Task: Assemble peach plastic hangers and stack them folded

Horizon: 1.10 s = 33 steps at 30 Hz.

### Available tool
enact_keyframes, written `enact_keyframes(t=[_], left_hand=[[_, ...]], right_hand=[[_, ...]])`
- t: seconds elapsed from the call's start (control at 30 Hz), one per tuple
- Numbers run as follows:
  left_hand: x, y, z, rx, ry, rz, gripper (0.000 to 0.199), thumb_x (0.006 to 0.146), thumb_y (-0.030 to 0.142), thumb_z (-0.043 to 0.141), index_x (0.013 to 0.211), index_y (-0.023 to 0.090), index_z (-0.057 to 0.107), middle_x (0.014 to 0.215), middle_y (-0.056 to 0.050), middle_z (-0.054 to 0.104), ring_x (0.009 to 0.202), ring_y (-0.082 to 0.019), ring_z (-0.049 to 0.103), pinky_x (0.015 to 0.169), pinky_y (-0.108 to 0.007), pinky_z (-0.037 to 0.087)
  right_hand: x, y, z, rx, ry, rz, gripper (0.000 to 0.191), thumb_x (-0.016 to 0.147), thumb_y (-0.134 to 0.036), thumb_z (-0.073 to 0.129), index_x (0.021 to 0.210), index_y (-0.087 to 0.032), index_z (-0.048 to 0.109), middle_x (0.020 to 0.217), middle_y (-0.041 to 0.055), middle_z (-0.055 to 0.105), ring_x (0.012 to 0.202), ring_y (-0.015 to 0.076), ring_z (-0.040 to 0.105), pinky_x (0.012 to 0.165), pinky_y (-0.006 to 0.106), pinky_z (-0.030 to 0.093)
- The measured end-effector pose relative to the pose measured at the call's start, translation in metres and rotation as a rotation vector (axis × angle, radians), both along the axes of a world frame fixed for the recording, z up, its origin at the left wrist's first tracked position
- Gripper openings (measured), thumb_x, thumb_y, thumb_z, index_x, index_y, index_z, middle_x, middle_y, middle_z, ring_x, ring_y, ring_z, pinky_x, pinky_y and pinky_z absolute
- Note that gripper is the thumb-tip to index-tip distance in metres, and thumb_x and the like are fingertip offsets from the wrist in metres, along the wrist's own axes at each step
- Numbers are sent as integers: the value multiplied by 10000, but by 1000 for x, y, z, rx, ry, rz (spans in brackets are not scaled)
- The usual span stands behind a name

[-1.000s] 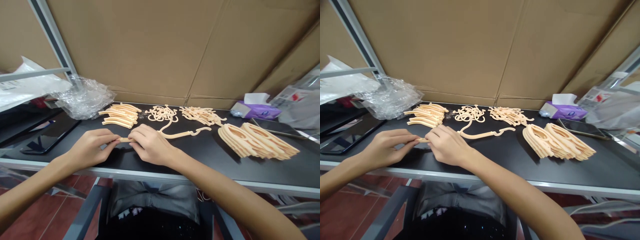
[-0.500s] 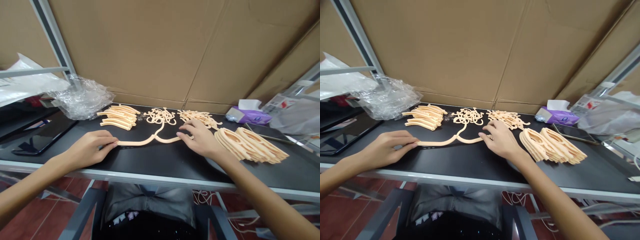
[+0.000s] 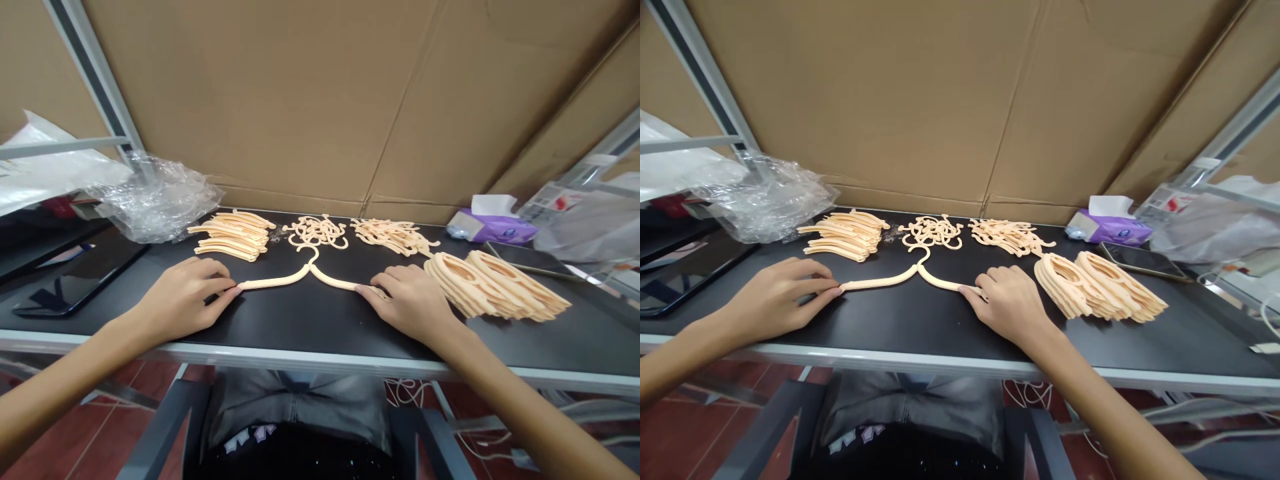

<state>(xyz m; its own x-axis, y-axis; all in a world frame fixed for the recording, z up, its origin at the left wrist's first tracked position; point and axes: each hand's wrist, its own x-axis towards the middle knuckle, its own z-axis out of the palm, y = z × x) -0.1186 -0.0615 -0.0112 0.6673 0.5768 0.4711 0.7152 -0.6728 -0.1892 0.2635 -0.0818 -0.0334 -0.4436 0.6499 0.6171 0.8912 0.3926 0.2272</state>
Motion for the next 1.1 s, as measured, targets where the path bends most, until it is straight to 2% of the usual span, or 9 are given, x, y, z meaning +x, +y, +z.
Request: enact_keyframes(t=[0.2, 0.3, 0.37, 0.47, 0.57, 0.67, 0.77, 0.93, 1.1], left_hand=[[8, -3, 5, 29, 34, 23, 404, 969, 350, 485, 714, 192, 756, 819, -47, 727, 692, -184, 650, 692, -335, 484], [21, 0, 10, 24, 16, 63, 373, 955, 352, 504, 733, 177, 749, 826, -63, 723, 743, -207, 664, 710, -343, 489], [36, 3, 12, -12, -7, 64, 319, 948, 343, 518, 819, 173, 756, 858, -74, 720, 798, -219, 667, 717, -335, 491], [69, 10, 16, -52, -10, 19, 288, 958, 324, 511, 1051, 182, 744, 921, -80, 715, 843, -225, 660, 716, -332, 489], [102, 15, 18, -90, 64, 4, 281, 975, 329, 499, 1072, 200, 729, 896, -75, 691, 852, -235, 640, 713, -344, 481], [122, 16, 16, -105, 107, 23, 247, 965, 284, 517, 1070, 189, 719, 919, -86, 675, 907, -247, 626, 739, -352, 480], [126, 14, 10, -123, 142, 40, 238, 971, 249, 499, 969, 156, 719, 948, -96, 661, 929, -242, 619, 774, -363, 490], [122, 10, 2, -134, 149, 41, 227, 972, 196, 478, 936, 123, 690, 980, -104, 647, 913, -227, 609, 792, -362, 512], [124, 10, 0, -130, 91, -1, 233, 975, 159, 457, 1072, 131, 666, 1058, -108, 639, 979, -232, 593, 792, -348, 523]], right_hand=[[-3, -2, -1, 32, 18, 18, 426, 983, -392, 530, 668, -151, 685, 671, 59, 662, 653, 167, 618, 528, 305, 304], [-4, -3, 1, 28, 24, 30, 404, 976, -378, 543, 676, -151, 691, 694, 63, 675, 681, 170, 626, 530, 300, 306], [-5, -4, 2, 48, 23, 36, 388, 963, -380, 560, 684, -151, 700, 711, 71, 687, 713, 182, 633, 539, 298, 312], [-6, -5, 3, 100, 27, -2, 390, 950, -395, 566, 678, -153, 705, 683, 71, 692, 685, 188, 634, 538, 298, 301], [-5, -5, -1, 135, 44, -112, 420, 939, -438, 565, 654, -160, 701, 573, 44, 672, 527, 160, 594, 502, 294, 233], [-3, -3, -6, 107, 46, -223, 449, 921, -488, 570, 636, -166, 697, 511, 35, 658, 458, 159, 576, 492, 285, 165], [-2, -3, -7, 64, 39, -284, 485, 918, -514, 553, 609, -166, 690, 501, 45, 657, 466, 170, 597, 495, 280, 144], [-1, -8, -2, 88, 88, -286, 499, 916, -524, 544, 596, -174, 699, 525, 45, 679, 466, 165, 593, 489, 276, 168], [3, -19, -1, 31, 209, -341, 437, 921, -484, 540, 657, -198, 740, 534, 29, 680, 474, 166, 587, 491, 272, 197]])
